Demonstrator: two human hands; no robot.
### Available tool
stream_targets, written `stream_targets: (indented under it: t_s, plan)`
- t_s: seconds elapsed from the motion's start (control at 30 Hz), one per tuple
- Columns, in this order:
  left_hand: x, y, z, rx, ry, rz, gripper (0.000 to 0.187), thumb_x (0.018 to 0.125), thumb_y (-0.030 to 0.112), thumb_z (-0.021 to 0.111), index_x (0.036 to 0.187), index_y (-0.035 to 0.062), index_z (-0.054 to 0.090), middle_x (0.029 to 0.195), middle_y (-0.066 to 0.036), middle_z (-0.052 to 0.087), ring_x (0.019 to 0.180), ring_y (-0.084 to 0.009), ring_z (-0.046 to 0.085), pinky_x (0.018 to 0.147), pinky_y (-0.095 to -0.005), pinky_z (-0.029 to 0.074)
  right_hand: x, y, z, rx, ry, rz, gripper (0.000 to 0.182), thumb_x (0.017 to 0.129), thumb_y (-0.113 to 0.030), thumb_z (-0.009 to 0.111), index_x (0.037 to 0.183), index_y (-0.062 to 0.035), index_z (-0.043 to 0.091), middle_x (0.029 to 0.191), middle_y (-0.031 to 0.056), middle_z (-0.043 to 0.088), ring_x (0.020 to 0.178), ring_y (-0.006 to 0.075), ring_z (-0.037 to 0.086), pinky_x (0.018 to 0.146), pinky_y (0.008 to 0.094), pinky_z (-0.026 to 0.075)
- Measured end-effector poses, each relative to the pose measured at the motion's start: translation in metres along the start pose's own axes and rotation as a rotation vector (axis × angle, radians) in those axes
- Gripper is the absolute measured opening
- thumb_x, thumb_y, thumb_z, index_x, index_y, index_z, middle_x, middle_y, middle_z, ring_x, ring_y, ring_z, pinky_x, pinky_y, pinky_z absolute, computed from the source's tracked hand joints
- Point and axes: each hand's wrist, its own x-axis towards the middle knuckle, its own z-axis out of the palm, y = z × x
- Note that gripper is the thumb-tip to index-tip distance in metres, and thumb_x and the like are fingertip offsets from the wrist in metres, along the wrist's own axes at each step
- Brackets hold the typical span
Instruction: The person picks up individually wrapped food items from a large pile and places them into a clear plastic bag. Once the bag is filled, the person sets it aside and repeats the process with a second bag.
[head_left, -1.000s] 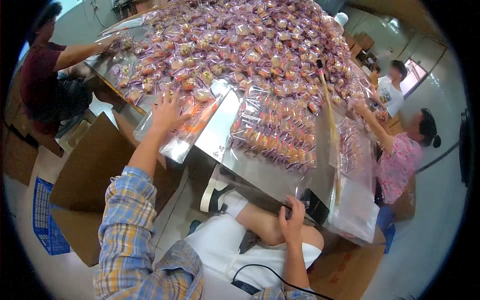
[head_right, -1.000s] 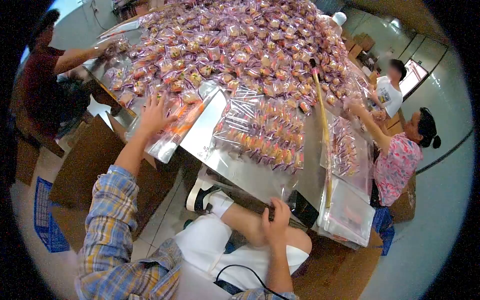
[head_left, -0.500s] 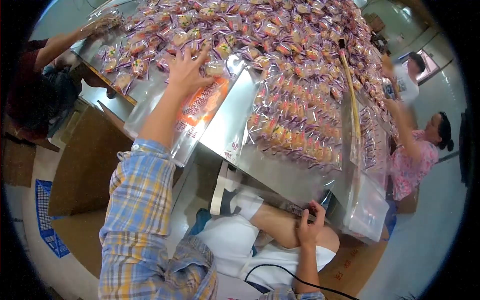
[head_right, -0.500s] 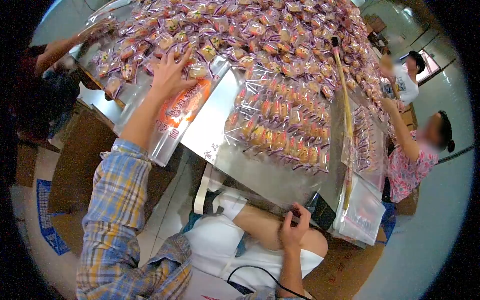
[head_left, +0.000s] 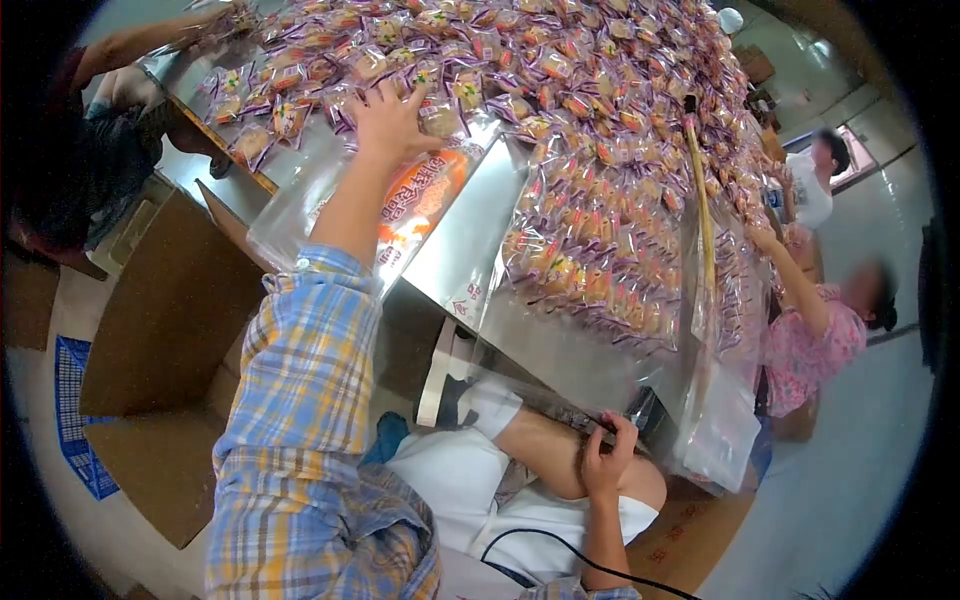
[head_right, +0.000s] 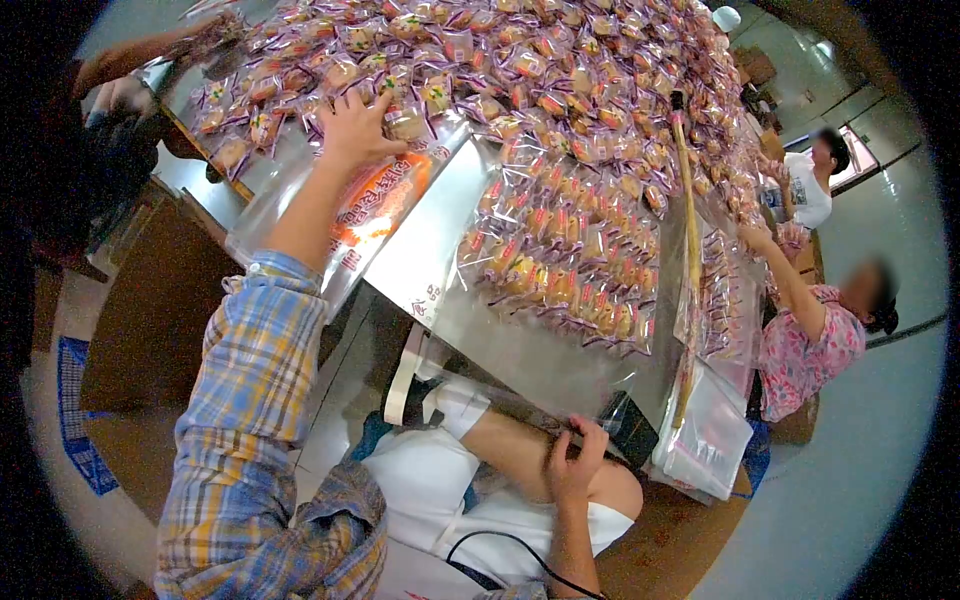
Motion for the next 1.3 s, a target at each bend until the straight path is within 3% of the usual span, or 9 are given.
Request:
stream_targets:
  t_s: [0.2, 0.33, 0.57, 0.73, 0.87, 0.97, 1.0, 1.13, 1.3]
  plan:
    - [0.004, 0.003, -0.011, -0.066, -0.052, 0.001, 0.095, 0.068, 0.065, 0.084, 0.142, 0.0130, 0.056, 0.122, -0.019, 0.060, 0.115, -0.0370, 0.061, 0.097, -0.0553, 0.046, 0.003, -0.004, -0.002, -0.041, -0.009, -0.028, 0.030, 0.085, 0.004, 0.066, 0.114, -0.0005, 0.067, 0.108, 0.0170, 0.067, 0.105, 0.0379, 0.060, 0.097, 0.0451, 0.047]
    - [0.003, 0.007, -0.014, -0.019, 0.006, 0.020, 0.081, 0.072, 0.053, 0.084, 0.139, 0.0156, 0.059, 0.117, -0.016, 0.061, 0.110, -0.0335, 0.062, 0.097, -0.0476, 0.045, 0.006, -0.009, -0.002, -0.060, -0.016, -0.047, 0.030, 0.084, 0.003, 0.066, 0.114, -0.0011, 0.067, 0.107, 0.0171, 0.067, 0.104, 0.0371, 0.059, 0.096, 0.0449, 0.046]
    - [0.009, -0.003, 0.003, -0.116, 0.099, 0.038, 0.081, 0.068, 0.052, 0.085, 0.134, 0.0112, 0.065, 0.118, -0.019, 0.062, 0.110, -0.0359, 0.062, 0.094, -0.0477, 0.049, 0.009, -0.010, 0.001, -0.089, -0.003, -0.054, 0.031, 0.083, 0.002, 0.066, 0.113, -0.0045, 0.070, 0.108, 0.0142, 0.068, 0.104, 0.0351, 0.060, 0.097, 0.0443, 0.045]
    - [0.003, 0.008, -0.004, -0.008, 0.048, 0.002, 0.064, 0.068, 0.049, 0.087, 0.118, 0.0132, 0.071, 0.119, -0.011, 0.061, 0.113, -0.0306, 0.061, 0.091, -0.0540, 0.047, 0.011, -0.011, 0.003, -0.112, -0.002, -0.057, 0.028, 0.081, 0.003, 0.066, 0.108, -0.0057, 0.071, 0.107, 0.0127, 0.068, 0.104, 0.0343, 0.060, 0.097, 0.0444, 0.045]
    - [-0.004, 0.007, -0.003, 0.044, 0.191, 0.064, 0.068, 0.069, 0.053, 0.089, 0.123, 0.0164, 0.068, 0.116, -0.008, 0.060, 0.113, -0.0290, 0.059, 0.091, -0.0535, 0.047, 0.009, -0.010, 0.002, -0.113, -0.013, -0.050, 0.027, 0.081, 0.003, 0.066, 0.105, -0.0068, 0.072, 0.104, 0.0124, 0.067, 0.104, 0.0342, 0.060, 0.096, 0.0444, 0.045]
    - [-0.007, 0.001, 0.012, -0.125, 0.370, 0.034, 0.075, 0.068, 0.052, 0.090, 0.129, 0.0179, 0.066, 0.120, -0.010, 0.059, 0.116, -0.0305, 0.058, 0.094, -0.0529, 0.046, 0.009, -0.016, 0.003, -0.091, 0.010, -0.029, 0.026, 0.081, 0.003, 0.067, 0.103, -0.0068, 0.073, 0.102, 0.0124, 0.065, 0.104, 0.0343, 0.059, 0.096, 0.0448, 0.045]
    - [-0.015, 0.003, -0.002, -0.085, 0.346, 0.045, 0.068, 0.069, 0.044, 0.088, 0.127, 0.0157, 0.066, 0.121, -0.013, 0.061, 0.113, -0.0332, 0.058, 0.096, -0.0554, 0.044, 0.010, -0.016, 0.004, -0.095, 0.011, -0.032, 0.025, 0.081, 0.002, 0.067, 0.103, -0.0067, 0.073, 0.103, 0.0125, 0.065, 0.104, 0.0343, 0.058, 0.096, 0.0450, 0.045]
    - [-0.021, 0.003, -0.015, -0.184, 0.128, 0.074, 0.070, 0.067, 0.037, 0.088, 0.129, 0.0142, 0.064, 0.131, -0.019, 0.057, 0.122, -0.0391, 0.055, 0.107, -0.0538, 0.040, 0.010, -0.017, 0.002, -0.118, -0.002, -0.026, 0.023, 0.081, 0.000, 0.067, 0.103, -0.0067, 0.072, 0.103, 0.0128, 0.064, 0.105, 0.0344, 0.058, 0.095, 0.0454, 0.045]
    - [-0.028, 0.008, -0.011, -0.118, 0.268, 0.033, 0.076, 0.066, 0.031, 0.089, 0.134, 0.0134, 0.061, 0.142, -0.025, 0.053, 0.128, -0.0434, 0.051, 0.111, -0.0552, 0.038, 0.010, -0.017, 0.005, -0.141, -0.010, -0.029, 0.023, 0.082, -0.002, 0.067, 0.103, -0.0071, 0.072, 0.105, 0.0134, 0.064, 0.105, 0.0346, 0.058, 0.095, 0.0454, 0.045]
